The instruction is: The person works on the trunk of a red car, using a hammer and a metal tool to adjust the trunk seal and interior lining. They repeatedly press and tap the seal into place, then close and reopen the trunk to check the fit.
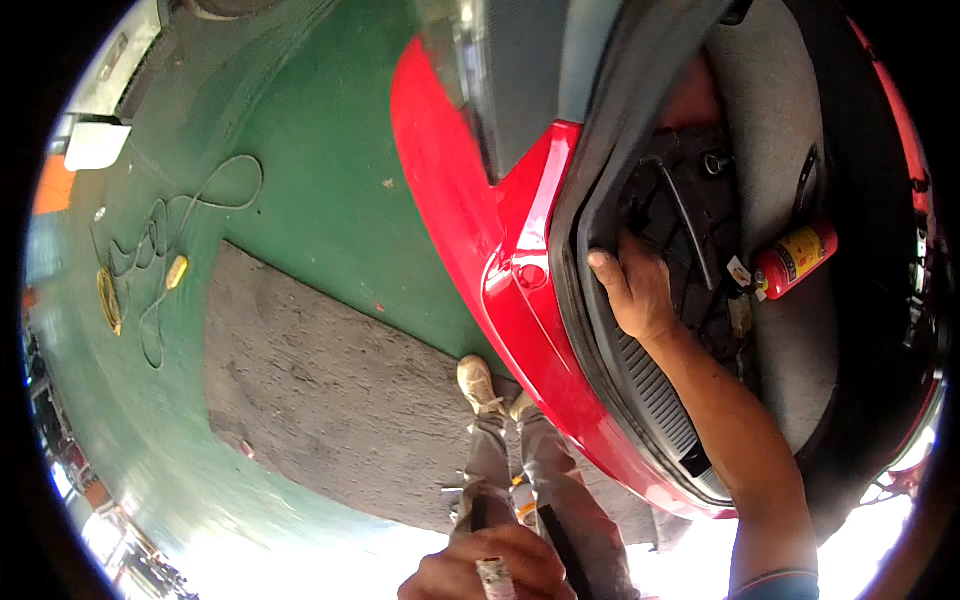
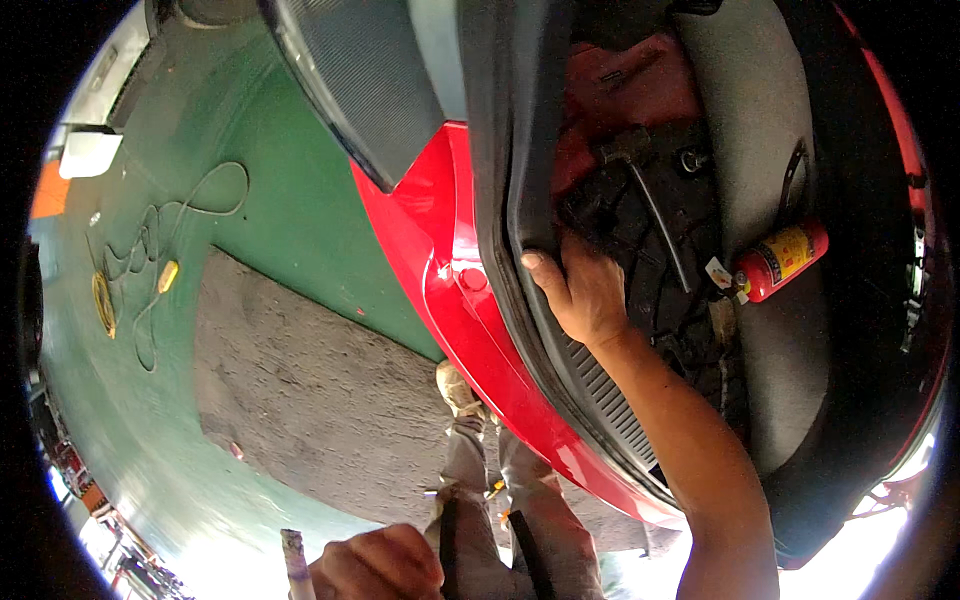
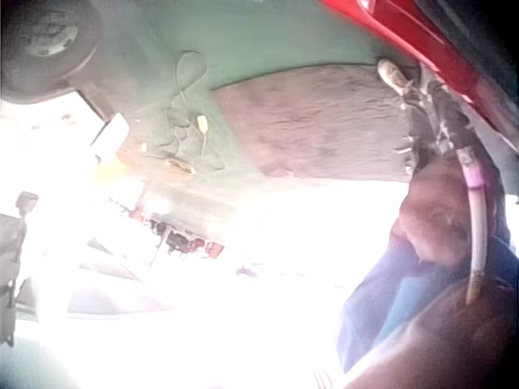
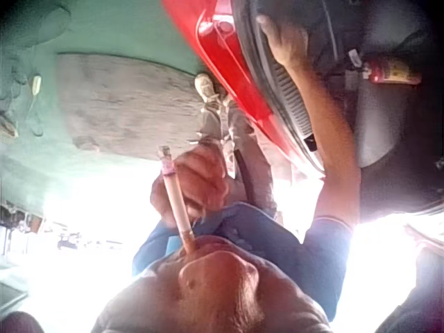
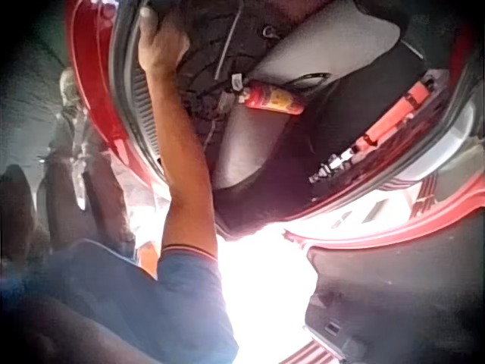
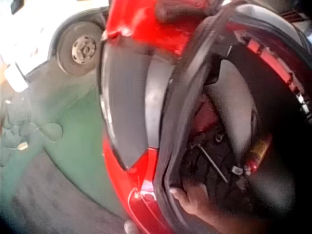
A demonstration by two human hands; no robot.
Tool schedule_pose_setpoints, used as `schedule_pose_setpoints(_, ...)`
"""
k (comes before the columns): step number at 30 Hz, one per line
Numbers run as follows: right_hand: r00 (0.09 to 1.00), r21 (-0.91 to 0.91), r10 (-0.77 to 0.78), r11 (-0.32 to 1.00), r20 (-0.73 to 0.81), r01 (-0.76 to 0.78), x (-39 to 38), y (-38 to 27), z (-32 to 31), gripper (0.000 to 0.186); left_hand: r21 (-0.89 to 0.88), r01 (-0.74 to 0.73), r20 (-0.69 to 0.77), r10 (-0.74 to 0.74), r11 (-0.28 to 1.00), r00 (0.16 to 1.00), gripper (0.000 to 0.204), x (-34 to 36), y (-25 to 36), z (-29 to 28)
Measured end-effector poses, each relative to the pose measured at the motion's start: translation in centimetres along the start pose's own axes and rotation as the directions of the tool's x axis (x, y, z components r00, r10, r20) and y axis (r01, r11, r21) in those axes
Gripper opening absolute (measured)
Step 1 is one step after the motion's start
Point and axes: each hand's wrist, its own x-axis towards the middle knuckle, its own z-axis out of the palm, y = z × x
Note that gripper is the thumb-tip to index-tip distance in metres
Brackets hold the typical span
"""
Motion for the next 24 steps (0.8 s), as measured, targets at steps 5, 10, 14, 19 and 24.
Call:
schedule_pose_setpoints(5, 0.999, -0.007, 0.032, 0.999, -0.016, -0.032, -0.1, 0.1, 0.3, 0.067, -0.086, -0.077, -0.113, 0.067, 0.993, 0.991, 0.027, 0.2, -0.5, 5.3)
schedule_pose_setpoints(10, 0.995, -0.012, 0.077, 0.997, 0.057, -0.076, -0.1, -0.3, -0.5, 0.06, -0.093, 0.05, -0.123, -0.061, 0.994, 0.99, 0.031, 0.6, 0.9, 7.4)
schedule_pose_setpoints(14, 0.998, -0.003, 0.055, 0.998, 0.02, -0.055, -0.2, 0.4, -0.4, 0.06, -0.106, 0.102, -0.158, -0.118, 0.989, 0.98, 0.035, 0.8, 2.1, 8.5)
schedule_pose_setpoints(19, 1.0, 0.032, 0.011, 0.999, 0.012, -0.011, 0.1, -0.4, 0.0, 0.06, -0.22, 0.035, -0.127, -0.064, 0.975, 0.99, 0.031, -0.5, 2.6, 6.7)
schedule_pose_setpoints(24, 0.998, 0.003, 0.035, 0.999, 0.059, -0.035, 0.0, -0.6, 0.2, 0.063, -0.558, 0.047, -0.33, -0.273, 0.828, 0.904, 0.02, -3.6, 3.4, 5.1)
